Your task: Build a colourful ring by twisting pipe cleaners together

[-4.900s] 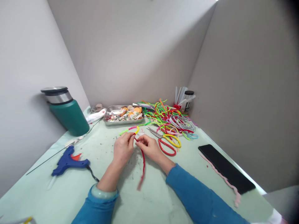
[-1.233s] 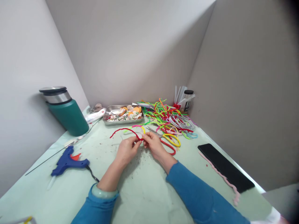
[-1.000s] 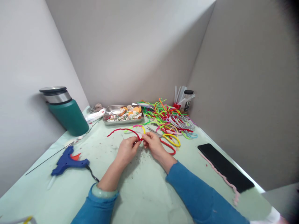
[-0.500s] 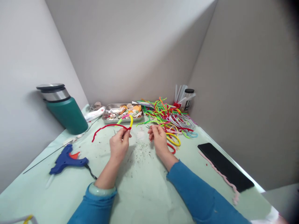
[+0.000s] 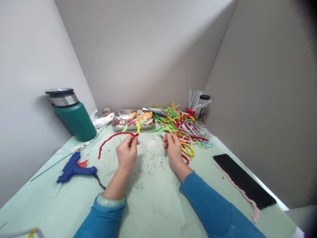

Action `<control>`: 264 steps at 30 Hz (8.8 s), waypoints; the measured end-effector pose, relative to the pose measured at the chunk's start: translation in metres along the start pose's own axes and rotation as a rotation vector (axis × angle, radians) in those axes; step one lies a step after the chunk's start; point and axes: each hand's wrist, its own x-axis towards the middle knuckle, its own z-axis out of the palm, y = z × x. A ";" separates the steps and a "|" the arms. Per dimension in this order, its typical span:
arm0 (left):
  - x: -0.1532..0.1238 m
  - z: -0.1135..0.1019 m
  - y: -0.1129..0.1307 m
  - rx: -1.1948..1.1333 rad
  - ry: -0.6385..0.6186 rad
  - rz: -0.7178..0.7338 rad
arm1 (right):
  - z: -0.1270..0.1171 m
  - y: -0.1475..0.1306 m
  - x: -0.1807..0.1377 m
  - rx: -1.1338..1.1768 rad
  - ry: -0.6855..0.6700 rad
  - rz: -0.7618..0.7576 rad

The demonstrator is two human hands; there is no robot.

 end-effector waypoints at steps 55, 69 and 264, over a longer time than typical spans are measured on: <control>-0.003 0.011 -0.009 0.070 -0.367 0.044 | 0.004 0.002 -0.026 -0.707 -0.571 -0.619; -0.007 0.012 -0.011 0.125 -0.387 0.267 | 0.006 0.001 -0.027 -0.581 -0.440 -0.521; -0.007 0.012 -0.009 0.213 -0.365 0.298 | 0.010 0.007 -0.023 -0.303 -0.400 -0.072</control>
